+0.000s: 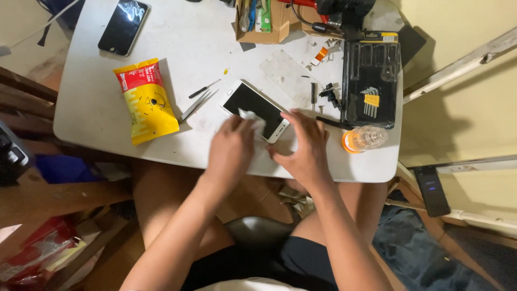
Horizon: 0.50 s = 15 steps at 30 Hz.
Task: Cleaning a smartphone screen using a tissue and a microfiber cloth on a workbench.
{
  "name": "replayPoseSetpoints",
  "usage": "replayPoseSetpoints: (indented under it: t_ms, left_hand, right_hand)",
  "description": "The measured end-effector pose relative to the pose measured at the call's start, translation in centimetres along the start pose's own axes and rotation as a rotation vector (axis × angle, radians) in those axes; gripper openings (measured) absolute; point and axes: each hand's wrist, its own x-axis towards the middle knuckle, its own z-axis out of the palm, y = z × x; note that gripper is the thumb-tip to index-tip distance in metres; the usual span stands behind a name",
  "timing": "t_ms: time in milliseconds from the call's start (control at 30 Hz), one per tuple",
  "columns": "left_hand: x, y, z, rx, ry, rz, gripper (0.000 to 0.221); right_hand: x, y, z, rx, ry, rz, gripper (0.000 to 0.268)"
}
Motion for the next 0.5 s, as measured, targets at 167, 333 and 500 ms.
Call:
replayPoseSetpoints:
  t_ms: [167,333,500]
  left_hand:
    - [1.0,1.4,-1.5,-0.325,-0.13,-0.035,0.013]
    - [2.8,-2.7,-0.9,-0.078,0.076,-0.152,0.009]
    - [0.8,0.9,0.7,-0.018,0.0,0.087,0.007]
  right_hand:
    - [-0.1,-0.7,-0.7,0.023,-0.051,0.062,0.085]
    - [-0.6,-0.5,-0.5,-0.02,-0.042,0.06,0.091]
    - [-0.4,0.2,0.0,-0.051,-0.05,0.108,0.091]
